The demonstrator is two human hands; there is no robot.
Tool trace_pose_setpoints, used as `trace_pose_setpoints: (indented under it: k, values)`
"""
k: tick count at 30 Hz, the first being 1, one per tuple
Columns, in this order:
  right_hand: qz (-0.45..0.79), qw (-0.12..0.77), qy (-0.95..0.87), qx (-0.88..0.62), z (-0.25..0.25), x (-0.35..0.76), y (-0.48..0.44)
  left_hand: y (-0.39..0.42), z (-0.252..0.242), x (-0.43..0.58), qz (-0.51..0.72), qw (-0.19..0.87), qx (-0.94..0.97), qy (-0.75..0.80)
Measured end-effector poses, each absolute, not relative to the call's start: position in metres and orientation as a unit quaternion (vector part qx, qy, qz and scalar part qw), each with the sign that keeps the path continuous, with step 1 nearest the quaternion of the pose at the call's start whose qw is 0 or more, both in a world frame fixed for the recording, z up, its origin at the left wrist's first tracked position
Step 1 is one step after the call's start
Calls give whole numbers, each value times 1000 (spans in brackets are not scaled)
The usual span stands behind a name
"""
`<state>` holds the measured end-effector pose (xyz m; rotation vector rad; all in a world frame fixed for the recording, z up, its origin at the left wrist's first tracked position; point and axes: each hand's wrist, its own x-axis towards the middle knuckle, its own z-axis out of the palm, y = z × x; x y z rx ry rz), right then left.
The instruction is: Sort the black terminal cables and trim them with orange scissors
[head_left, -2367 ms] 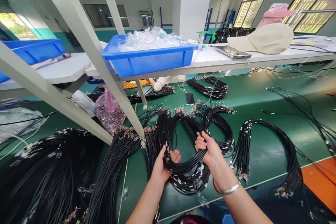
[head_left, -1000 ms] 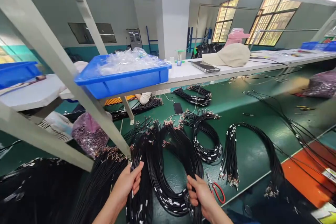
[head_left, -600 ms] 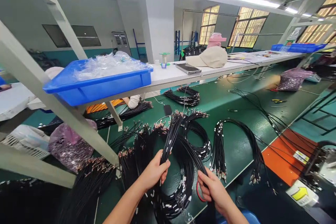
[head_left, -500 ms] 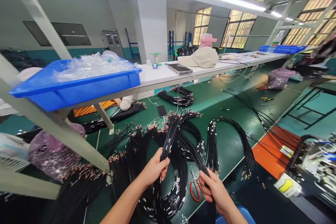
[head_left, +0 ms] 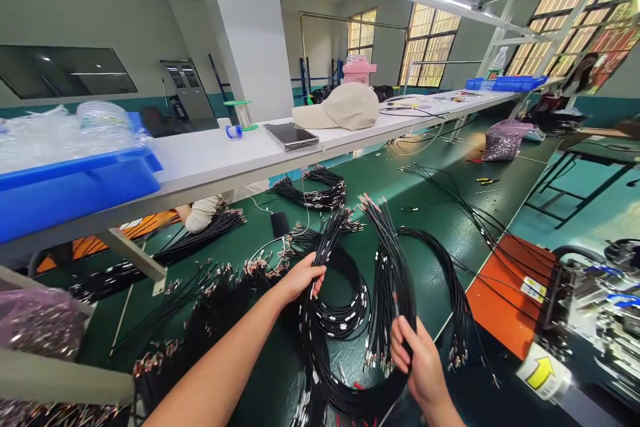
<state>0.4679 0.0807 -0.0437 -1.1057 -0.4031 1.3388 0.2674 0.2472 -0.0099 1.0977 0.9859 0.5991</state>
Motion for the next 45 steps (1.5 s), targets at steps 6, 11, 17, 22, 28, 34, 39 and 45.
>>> trace_pose_setpoints:
  k: [6, 11, 17, 22, 28, 34, 39, 45]
  values:
    - [672, 513, -313, -433, -48, 482, 195, 307, -34, 287, 211, 712, 483, 464]
    - [684, 460, -340, -451, -70, 480, 262, 348, -57, 284, 199, 706, 469, 491]
    - [641, 343, -389, -566, -119, 479, 313, 374, -101, 287, 184, 636, 473, 581]
    - [548, 248, -450, -660, -147, 477, 324, 364, -120, 294, 215, 520, 508, 653]
    - [380, 206, -581, -690, -128, 474, 307, 340, -107, 299, 204, 385, 603, 668]
    - [287, 118, -653, -691, -122, 474, 305, 345, -105, 300, 90, 304, 650, 690]
    - [236, 65, -680, -691, -125, 477, 311, 352, -109, 303, 9, 262, 666, 698]
    - [193, 25, -689, -698, -131, 474, 306, 349, -111, 308, -35, 234, 680, 694]
